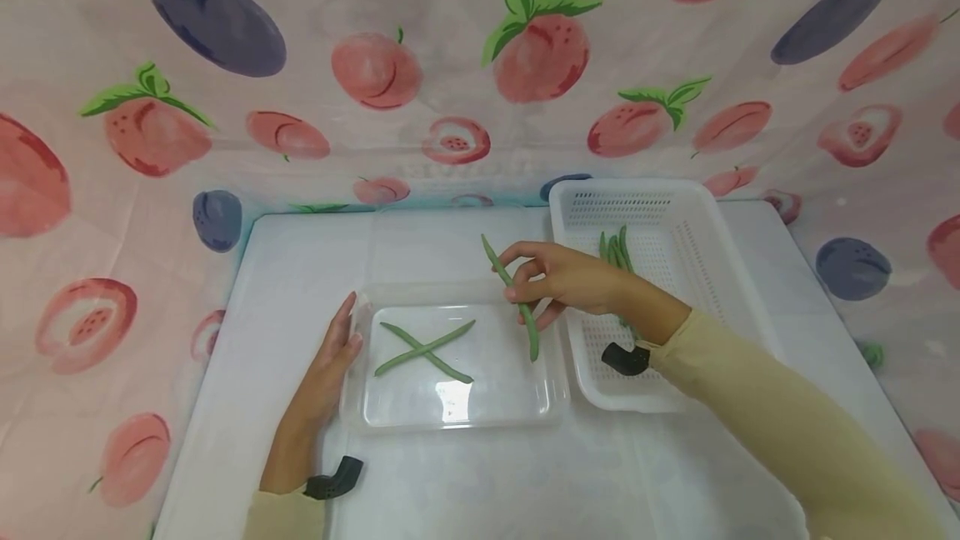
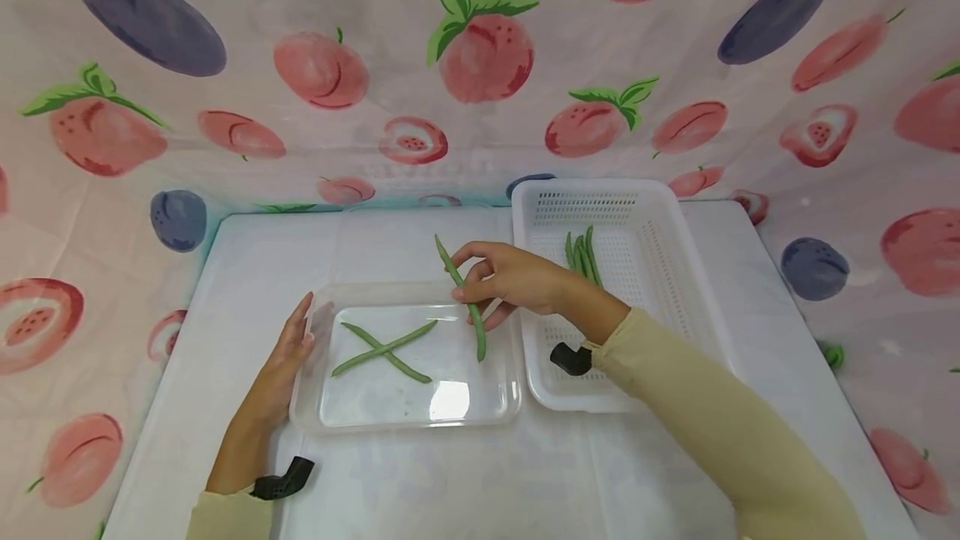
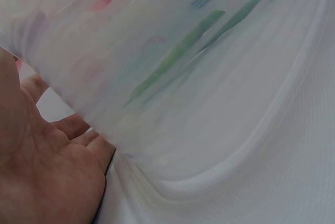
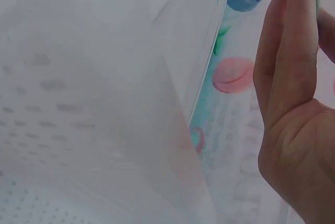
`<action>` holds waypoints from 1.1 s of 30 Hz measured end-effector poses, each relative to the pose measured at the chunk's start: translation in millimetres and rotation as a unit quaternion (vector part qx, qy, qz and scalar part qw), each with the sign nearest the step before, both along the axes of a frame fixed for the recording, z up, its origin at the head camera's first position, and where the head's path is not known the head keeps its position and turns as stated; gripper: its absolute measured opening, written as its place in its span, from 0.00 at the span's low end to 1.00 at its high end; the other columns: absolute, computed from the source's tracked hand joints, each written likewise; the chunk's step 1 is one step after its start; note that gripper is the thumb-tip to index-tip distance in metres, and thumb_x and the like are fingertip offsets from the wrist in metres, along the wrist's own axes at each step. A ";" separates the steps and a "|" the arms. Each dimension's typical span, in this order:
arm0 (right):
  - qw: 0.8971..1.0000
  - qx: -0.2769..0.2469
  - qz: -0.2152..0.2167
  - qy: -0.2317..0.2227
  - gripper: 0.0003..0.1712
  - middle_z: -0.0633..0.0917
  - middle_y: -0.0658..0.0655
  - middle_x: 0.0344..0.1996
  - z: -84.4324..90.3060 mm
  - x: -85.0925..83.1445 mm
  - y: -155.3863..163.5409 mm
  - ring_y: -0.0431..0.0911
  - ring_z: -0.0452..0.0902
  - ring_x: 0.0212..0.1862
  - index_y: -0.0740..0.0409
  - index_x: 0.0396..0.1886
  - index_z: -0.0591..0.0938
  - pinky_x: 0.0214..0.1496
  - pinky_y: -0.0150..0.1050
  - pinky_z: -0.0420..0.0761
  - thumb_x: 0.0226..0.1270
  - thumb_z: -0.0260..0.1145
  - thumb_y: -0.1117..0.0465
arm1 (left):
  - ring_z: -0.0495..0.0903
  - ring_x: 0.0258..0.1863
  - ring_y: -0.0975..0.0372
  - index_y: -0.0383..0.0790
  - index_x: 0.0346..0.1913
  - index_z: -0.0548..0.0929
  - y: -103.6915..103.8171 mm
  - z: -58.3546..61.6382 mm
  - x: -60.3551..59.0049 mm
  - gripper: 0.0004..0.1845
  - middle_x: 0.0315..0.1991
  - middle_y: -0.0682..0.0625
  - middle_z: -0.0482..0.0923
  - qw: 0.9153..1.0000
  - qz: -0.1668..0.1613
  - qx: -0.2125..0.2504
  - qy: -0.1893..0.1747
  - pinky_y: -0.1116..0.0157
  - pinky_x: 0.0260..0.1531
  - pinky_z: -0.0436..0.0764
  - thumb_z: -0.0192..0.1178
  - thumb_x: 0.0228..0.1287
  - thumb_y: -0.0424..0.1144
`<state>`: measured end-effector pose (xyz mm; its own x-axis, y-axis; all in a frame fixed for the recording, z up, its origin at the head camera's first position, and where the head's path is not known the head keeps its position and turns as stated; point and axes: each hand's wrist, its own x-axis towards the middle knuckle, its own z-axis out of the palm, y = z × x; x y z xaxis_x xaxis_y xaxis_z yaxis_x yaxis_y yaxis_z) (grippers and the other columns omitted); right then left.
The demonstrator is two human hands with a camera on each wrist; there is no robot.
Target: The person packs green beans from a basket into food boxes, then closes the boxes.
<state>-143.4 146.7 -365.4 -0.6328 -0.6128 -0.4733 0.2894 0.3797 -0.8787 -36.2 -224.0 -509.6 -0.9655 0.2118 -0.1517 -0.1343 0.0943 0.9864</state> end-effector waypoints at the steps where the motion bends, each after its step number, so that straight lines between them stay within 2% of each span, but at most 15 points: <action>1: 1.000 0.000 0.001 0.000 0.27 0.81 0.57 0.36 -0.2 0.2 -2.1 0.47 0.84 0.35 0.53 0.65 0.72 0.34 0.48 0.89 0.70 0.70 0.61 | 0.35 0.83 0.44 0.61 0.83 0.42 0.1 -0.1 -0.2 0.36 0.85 0.52 0.34 1.000 -0.001 -0.001 0.000 0.25 0.68 0.49 0.43 0.81 0.40; 13: 1.000 -0.006 -0.006 -0.005 0.27 0.81 0.54 0.36 -3.2 0.9 -26.9 0.47 0.82 0.34 0.53 0.65 0.72 0.32 0.46 0.89 0.69 0.71 0.60 | 0.35 0.83 0.44 0.59 0.83 0.42 -0.4 -0.9 -0.4 0.36 0.85 0.51 0.35 1.000 -0.001 0.003 0.003 0.24 0.68 0.47 0.42 0.81 0.39; 23: 1.000 -0.010 0.012 -0.009 0.26 0.82 0.55 0.36 -2.5 3.2 -43.8 0.46 0.84 0.34 0.52 0.64 0.73 0.34 0.46 0.89 0.70 0.70 0.60 | 0.34 0.83 0.46 0.60 0.83 0.42 -1.2 -2.6 -2.2 0.36 0.85 0.52 0.35 1.000 -0.004 0.008 0.010 0.25 0.69 0.45 0.43 0.82 0.40; 30: 1.000 -0.016 0.020 -0.011 0.25 0.82 0.54 0.35 -3.5 4.0 -55.0 0.45 0.83 0.35 0.52 0.63 0.73 0.32 0.45 0.89 0.69 0.71 0.61 | 0.33 0.83 0.45 0.59 0.83 0.42 -0.3 -2.2 -2.2 0.36 0.85 0.51 0.34 1.000 -0.004 0.007 0.003 0.25 0.69 0.45 0.43 0.82 0.40; 33: 0.999 -0.013 0.029 -0.008 0.26 0.83 0.54 0.36 -4.4 4.1 -60.5 0.46 0.83 0.36 0.51 0.63 0.73 0.32 0.45 0.89 0.69 0.71 0.60 | 0.34 0.83 0.44 0.62 0.83 0.42 0.1 -1.4 -1.8 0.35 0.85 0.50 0.34 1.000 0.002 0.005 -0.001 0.25 0.69 0.46 0.42 0.82 0.40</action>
